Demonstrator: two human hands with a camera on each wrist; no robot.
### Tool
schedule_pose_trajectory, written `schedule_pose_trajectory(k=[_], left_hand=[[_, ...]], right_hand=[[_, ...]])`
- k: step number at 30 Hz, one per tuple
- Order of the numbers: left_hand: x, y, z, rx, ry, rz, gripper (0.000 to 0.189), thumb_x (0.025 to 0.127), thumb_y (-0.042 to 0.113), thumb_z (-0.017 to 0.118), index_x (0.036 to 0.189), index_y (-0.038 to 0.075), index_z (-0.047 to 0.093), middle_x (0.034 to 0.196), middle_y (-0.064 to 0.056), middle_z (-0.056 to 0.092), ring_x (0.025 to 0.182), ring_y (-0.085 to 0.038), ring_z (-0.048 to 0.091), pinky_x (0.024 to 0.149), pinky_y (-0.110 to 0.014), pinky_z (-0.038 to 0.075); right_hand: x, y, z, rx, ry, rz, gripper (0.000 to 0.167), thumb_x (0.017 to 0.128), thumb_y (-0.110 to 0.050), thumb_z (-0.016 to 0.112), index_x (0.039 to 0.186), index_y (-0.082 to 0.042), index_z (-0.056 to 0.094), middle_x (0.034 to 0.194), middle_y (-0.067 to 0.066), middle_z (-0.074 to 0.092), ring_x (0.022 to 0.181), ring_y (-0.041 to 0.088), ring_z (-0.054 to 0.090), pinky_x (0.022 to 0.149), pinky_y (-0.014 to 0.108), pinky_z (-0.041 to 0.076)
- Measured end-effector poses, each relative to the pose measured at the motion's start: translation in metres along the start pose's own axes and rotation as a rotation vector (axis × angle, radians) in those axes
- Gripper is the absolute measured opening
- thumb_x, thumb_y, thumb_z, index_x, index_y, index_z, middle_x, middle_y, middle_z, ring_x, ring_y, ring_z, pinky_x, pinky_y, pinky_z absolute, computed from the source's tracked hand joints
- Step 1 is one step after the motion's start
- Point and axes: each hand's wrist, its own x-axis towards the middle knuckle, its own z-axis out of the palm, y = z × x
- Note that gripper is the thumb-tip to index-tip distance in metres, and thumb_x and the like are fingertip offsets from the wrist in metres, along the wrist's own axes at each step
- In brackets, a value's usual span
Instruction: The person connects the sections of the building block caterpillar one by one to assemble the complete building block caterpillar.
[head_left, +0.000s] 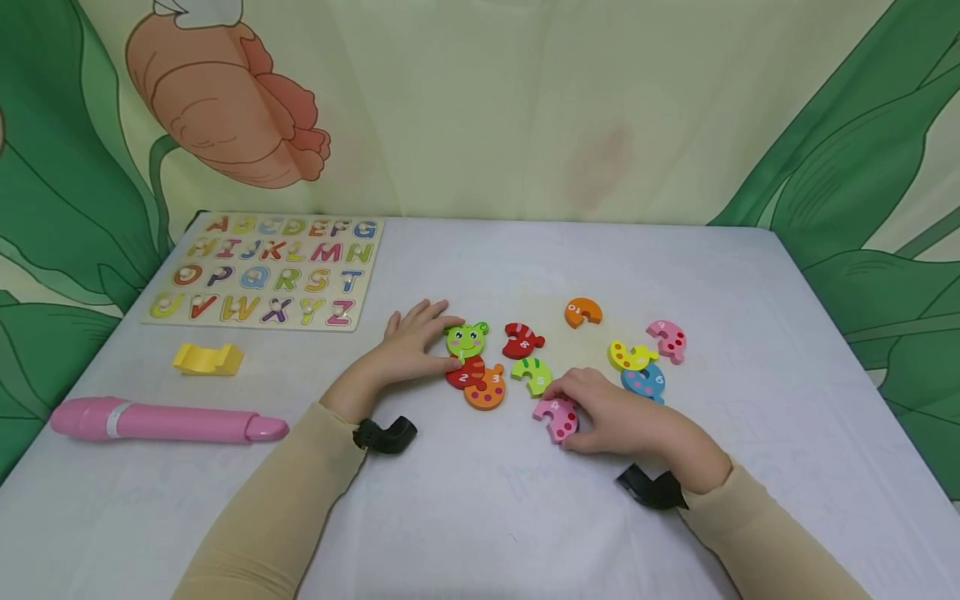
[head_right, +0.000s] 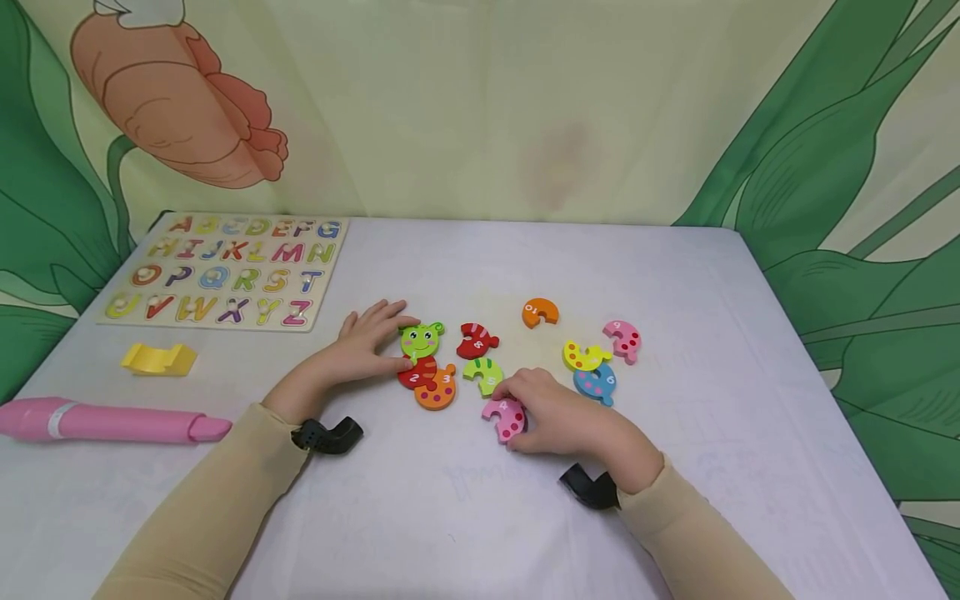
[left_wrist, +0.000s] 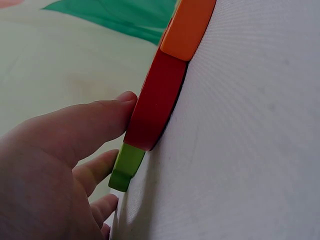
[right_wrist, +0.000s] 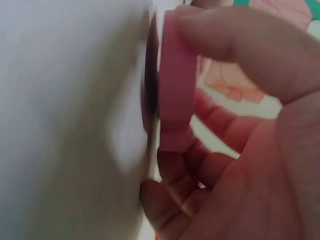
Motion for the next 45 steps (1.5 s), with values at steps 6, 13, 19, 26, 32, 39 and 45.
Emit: schedule_pose_trajectory(k=[6, 13, 19, 26, 32, 39, 45], left_hand=[[0.0, 0.0, 0.0, -0.002, -0.002, -0.001, 0.063, 0.078, 0.048, 0.061, 0.134, 0.027, 0.042, 0.152, -0.003, 0.016, 0.141, -0.027, 0.001, 0.107, -0.06, -0.006], [0.001, 0.0, 0.0, 0.001, -0.001, -0.005, 0.063, 0.078, 0.047, 0.061, 0.134, 0.028, 0.041, 0.152, -0.002, 0.016, 0.141, -0.027, 0.001, 0.107, -0.06, -0.006], [0.0, -0.001, 0.0, 0.002, -0.004, -0.003, 0.063, 0.078, 0.046, 0.061, 0.134, 0.027, 0.041, 0.152, -0.003, 0.016, 0.141, -0.028, 0.001, 0.107, -0.06, -0.005], [0.0, 0.0, -0.001, -0.005, -0.001, 0.0, 0.063, 0.078, 0.046, 0.062, 0.134, 0.026, 0.041, 0.152, -0.003, 0.016, 0.141, -0.028, 0.001, 0.107, -0.06, -0.006], [0.0, 0.001, -0.001, 0.005, -0.003, 0.0, 0.063, 0.078, 0.047, 0.061, 0.134, 0.027, 0.041, 0.152, -0.004, 0.016, 0.141, -0.029, 0.001, 0.107, -0.061, -0.005], [0.001, 0.002, -0.001, 0.012, -0.002, -0.001, 0.063, 0.078, 0.048, 0.061, 0.134, 0.027, 0.041, 0.152, -0.004, 0.016, 0.141, -0.029, 0.002, 0.107, -0.061, -0.005], [-0.001, 0.002, -0.002, 0.012, -0.005, 0.0, 0.064, 0.078, 0.048, 0.061, 0.135, 0.026, 0.04, 0.152, -0.004, 0.016, 0.141, -0.029, 0.001, 0.107, -0.061, -0.005]], right_hand=[[-0.003, 0.005, -0.006, 0.056, 0.024, -0.025, 0.051, 0.072, -0.021, 0.071, 0.119, -0.022, 0.051, 0.107, -0.009, 0.05, 0.102, 0.01, 0.043, 0.079, 0.024, 0.048], [0.0, 0.006, -0.012, 0.227, 0.072, -0.033, 0.054, 0.076, -0.017, 0.071, 0.123, -0.021, 0.046, 0.117, -0.001, 0.045, 0.107, 0.015, 0.044, 0.079, 0.021, 0.05], [0.014, 0.001, -0.016, 0.37, 0.085, -0.024, 0.058, 0.078, -0.014, 0.07, 0.13, -0.02, 0.044, 0.118, 0.004, 0.048, 0.098, 0.02, 0.048, 0.074, 0.022, 0.05], [0.031, -0.015, -0.02, 0.513, 0.064, 0.017, 0.061, 0.081, -0.011, 0.066, 0.135, -0.022, 0.039, 0.119, 0.007, 0.049, 0.08, 0.02, 0.055, 0.069, 0.028, 0.05], [0.047, -0.026, -0.017, 0.548, 0.011, 0.047, 0.062, 0.082, -0.015, 0.065, 0.136, -0.025, 0.036, 0.122, 0.007, 0.046, 0.076, 0.019, 0.058, 0.073, 0.028, 0.051], [0.052, -0.021, -0.014, 0.508, -0.008, 0.055, 0.062, 0.082, -0.014, 0.065, 0.135, -0.024, 0.037, 0.107, 0.009, 0.05, 0.076, 0.018, 0.051, 0.067, 0.026, 0.047], [0.052, -0.021, -0.014, 0.424, 0.023, 0.045, 0.061, 0.081, -0.013, 0.066, 0.134, -0.023, 0.039, 0.114, 0.006, 0.05, 0.092, 0.02, 0.05, 0.073, 0.026, 0.049]])
